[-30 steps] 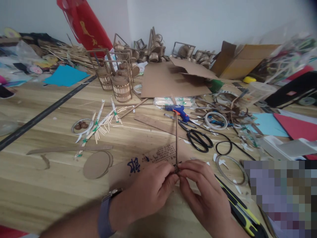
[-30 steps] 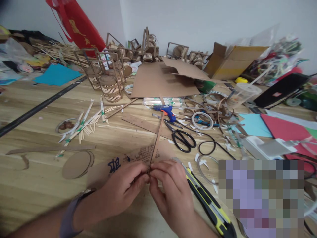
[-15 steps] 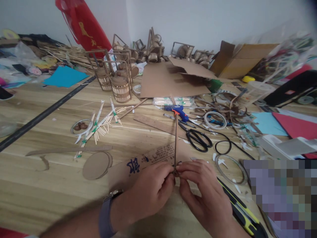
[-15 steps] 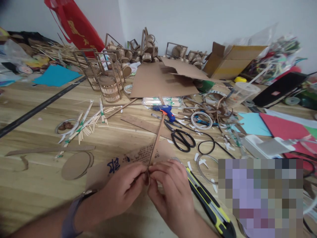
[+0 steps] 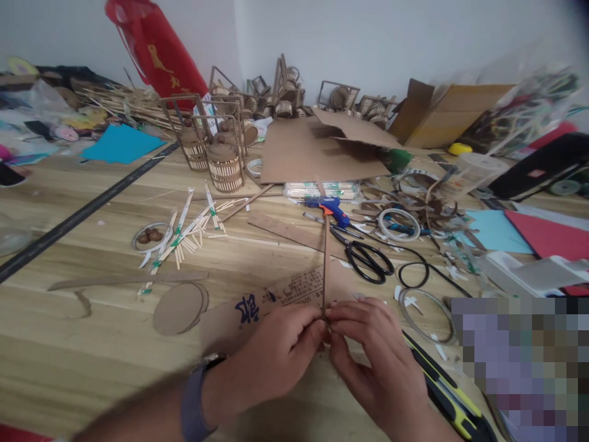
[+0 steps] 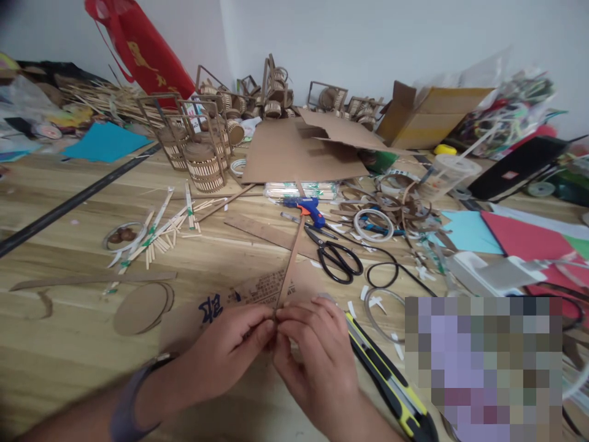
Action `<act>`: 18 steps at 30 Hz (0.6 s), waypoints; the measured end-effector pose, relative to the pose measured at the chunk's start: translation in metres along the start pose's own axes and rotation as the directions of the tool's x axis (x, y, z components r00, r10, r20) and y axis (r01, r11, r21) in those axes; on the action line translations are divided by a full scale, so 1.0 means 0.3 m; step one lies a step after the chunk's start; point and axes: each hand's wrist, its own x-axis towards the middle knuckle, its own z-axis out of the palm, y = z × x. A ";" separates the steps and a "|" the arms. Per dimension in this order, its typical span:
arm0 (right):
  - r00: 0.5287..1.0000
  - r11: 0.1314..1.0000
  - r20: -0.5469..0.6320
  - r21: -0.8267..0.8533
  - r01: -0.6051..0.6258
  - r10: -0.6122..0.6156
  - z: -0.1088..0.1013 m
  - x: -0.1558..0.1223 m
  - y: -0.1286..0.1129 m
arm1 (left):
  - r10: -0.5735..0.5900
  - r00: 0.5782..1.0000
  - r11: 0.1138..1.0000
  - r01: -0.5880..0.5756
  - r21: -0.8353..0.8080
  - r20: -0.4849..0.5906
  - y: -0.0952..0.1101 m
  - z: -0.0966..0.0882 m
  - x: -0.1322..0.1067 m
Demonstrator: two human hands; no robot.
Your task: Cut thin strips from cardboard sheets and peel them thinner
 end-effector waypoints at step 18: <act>0.997 0.988 0.027 0.140 -0.073 0.069 0.009 0.019 -0.003 | -0.196 0.979 0.980 0.193 -0.050 -0.065 -0.010 0.028 0.005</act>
